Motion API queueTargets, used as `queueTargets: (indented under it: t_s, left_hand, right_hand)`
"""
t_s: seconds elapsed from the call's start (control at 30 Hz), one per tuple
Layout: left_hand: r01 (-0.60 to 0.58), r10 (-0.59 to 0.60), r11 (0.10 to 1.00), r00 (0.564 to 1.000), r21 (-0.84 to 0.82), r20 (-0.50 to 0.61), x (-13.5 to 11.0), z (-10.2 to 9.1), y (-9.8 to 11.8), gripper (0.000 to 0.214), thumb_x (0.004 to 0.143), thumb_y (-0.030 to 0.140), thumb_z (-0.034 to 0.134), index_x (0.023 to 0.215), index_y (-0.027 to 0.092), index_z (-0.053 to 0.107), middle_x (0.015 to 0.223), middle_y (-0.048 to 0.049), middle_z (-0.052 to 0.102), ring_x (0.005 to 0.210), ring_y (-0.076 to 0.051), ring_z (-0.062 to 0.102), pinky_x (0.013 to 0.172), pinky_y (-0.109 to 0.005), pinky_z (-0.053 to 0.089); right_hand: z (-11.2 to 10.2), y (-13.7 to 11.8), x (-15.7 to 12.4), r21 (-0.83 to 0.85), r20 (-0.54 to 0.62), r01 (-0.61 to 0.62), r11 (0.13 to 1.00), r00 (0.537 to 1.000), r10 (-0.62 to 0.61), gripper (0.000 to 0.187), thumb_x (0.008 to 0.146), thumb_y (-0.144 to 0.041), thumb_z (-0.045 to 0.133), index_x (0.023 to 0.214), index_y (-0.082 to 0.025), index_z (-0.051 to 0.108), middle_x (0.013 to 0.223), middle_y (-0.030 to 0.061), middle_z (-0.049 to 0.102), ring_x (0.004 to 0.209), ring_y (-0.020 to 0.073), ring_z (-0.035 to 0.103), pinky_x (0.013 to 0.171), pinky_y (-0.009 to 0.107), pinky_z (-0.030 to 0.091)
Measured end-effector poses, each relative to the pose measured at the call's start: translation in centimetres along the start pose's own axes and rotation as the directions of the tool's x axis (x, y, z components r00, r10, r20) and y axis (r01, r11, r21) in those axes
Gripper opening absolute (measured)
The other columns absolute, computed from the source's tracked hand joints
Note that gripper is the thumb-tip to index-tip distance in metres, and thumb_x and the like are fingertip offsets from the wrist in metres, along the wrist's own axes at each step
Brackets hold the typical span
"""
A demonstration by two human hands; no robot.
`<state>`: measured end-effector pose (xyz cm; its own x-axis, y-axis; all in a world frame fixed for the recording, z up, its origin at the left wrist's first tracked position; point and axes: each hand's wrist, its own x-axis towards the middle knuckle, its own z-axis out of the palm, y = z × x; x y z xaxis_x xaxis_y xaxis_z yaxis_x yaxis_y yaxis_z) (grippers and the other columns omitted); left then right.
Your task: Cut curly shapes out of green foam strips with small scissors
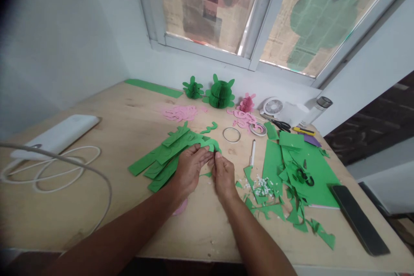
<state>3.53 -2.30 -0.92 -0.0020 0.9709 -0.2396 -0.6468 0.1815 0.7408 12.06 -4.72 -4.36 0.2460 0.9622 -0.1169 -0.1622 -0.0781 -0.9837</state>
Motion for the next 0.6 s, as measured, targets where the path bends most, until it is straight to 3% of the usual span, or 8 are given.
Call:
queueTargets:
  t_s: [0.6]
  left_hand:
    - [0.023, -0.023, 1.0, 1.0, -0.005, 0.005, -0.13, 0.08, 0.12, 0.018, 0.059, 0.018, 0.071, 0.064, 0.016, 0.054, 0.057, 0.0025, 0.06, 0.055, -0.01, 0.057, 0.064, -0.024, 0.046]
  right_hand:
    - [0.28, -0.39, -0.31, 0.05, -0.015, -0.029, 0.998, 0.999, 0.03, 0.056, 0.073, -0.071, 0.06, 0.054, -0.022, 0.04, 0.039, -0.0102, 0.03, 0.035, 0.0056, 0.019, 0.038, 0.024, 0.009]
